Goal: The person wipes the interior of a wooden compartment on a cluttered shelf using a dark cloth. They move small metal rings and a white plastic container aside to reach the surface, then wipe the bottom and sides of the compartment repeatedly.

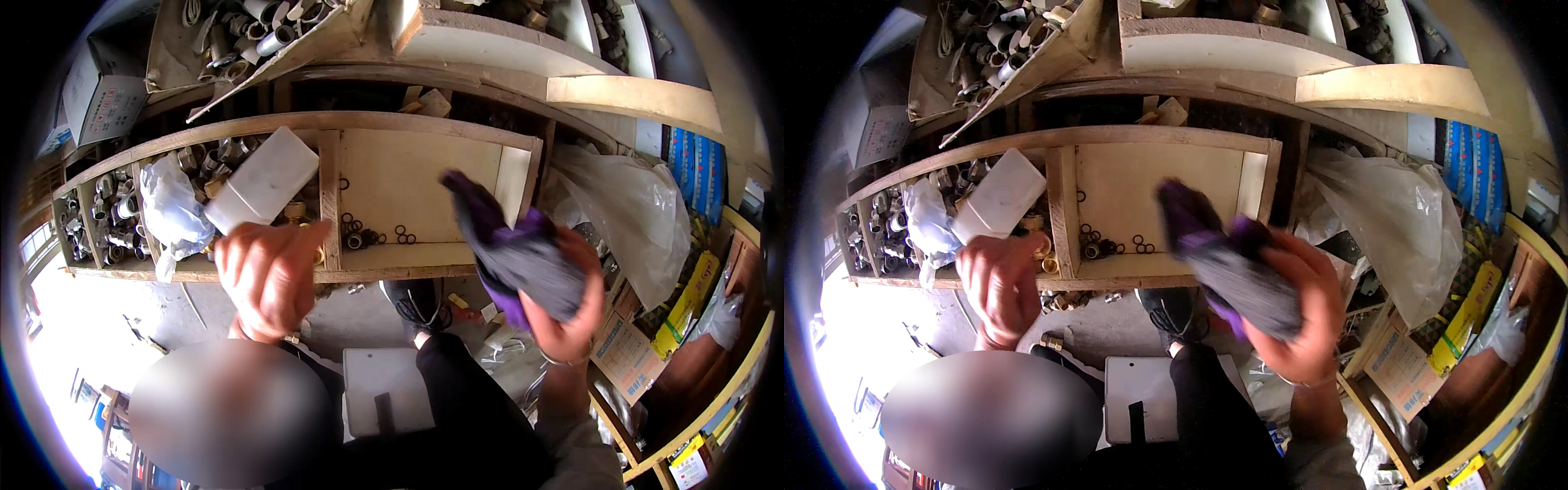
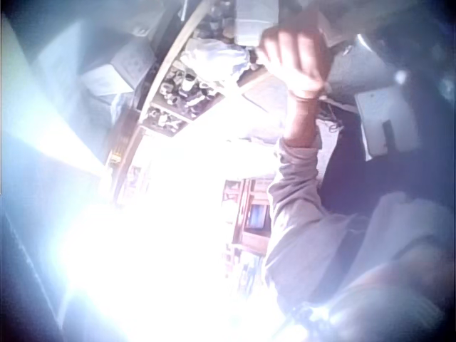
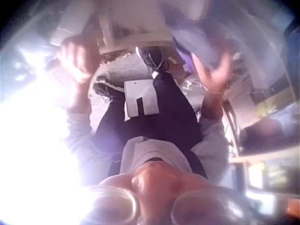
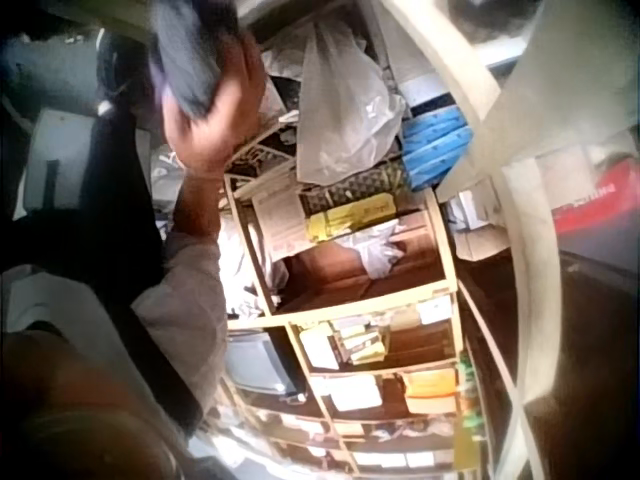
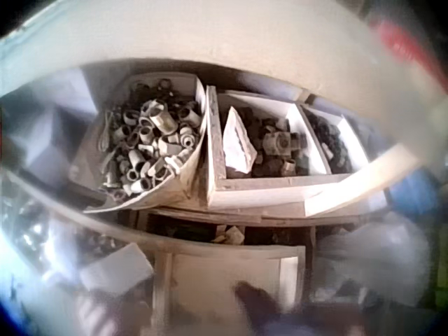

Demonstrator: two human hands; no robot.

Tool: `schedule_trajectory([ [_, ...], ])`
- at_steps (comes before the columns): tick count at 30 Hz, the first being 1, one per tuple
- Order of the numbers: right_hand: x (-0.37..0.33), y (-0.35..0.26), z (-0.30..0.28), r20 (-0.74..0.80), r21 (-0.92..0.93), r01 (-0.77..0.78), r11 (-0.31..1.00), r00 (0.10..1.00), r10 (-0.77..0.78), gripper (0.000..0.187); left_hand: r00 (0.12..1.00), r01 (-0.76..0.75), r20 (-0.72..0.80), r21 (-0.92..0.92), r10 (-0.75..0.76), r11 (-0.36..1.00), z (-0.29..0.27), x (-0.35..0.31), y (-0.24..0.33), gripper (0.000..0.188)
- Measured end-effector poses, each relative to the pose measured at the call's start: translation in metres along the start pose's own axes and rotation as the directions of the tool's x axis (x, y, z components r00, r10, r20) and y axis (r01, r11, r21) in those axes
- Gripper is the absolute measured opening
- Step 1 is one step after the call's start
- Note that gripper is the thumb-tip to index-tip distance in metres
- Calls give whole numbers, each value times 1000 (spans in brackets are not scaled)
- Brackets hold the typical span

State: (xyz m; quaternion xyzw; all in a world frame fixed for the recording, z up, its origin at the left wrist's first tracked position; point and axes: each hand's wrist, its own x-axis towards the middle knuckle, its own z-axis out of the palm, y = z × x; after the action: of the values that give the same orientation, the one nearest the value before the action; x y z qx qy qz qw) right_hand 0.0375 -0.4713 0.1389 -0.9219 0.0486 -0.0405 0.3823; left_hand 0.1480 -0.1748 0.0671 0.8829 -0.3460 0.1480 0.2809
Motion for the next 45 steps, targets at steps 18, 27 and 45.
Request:
schedule_trajectory([
  [18,80,19,121,329,-584,231,778,944,-34,48,999,-20,47,319,5,948,24,-10,1,28],
  [27,76,2,157,220,-679,304,668,953,-211,34,997,-2,69,331,-22,944,28,-6,8,25],
  [45,78,-21,169,44,-610,87,788,996,-76,46,994,8,101,312,-41,950,30,-7,9,28],
])
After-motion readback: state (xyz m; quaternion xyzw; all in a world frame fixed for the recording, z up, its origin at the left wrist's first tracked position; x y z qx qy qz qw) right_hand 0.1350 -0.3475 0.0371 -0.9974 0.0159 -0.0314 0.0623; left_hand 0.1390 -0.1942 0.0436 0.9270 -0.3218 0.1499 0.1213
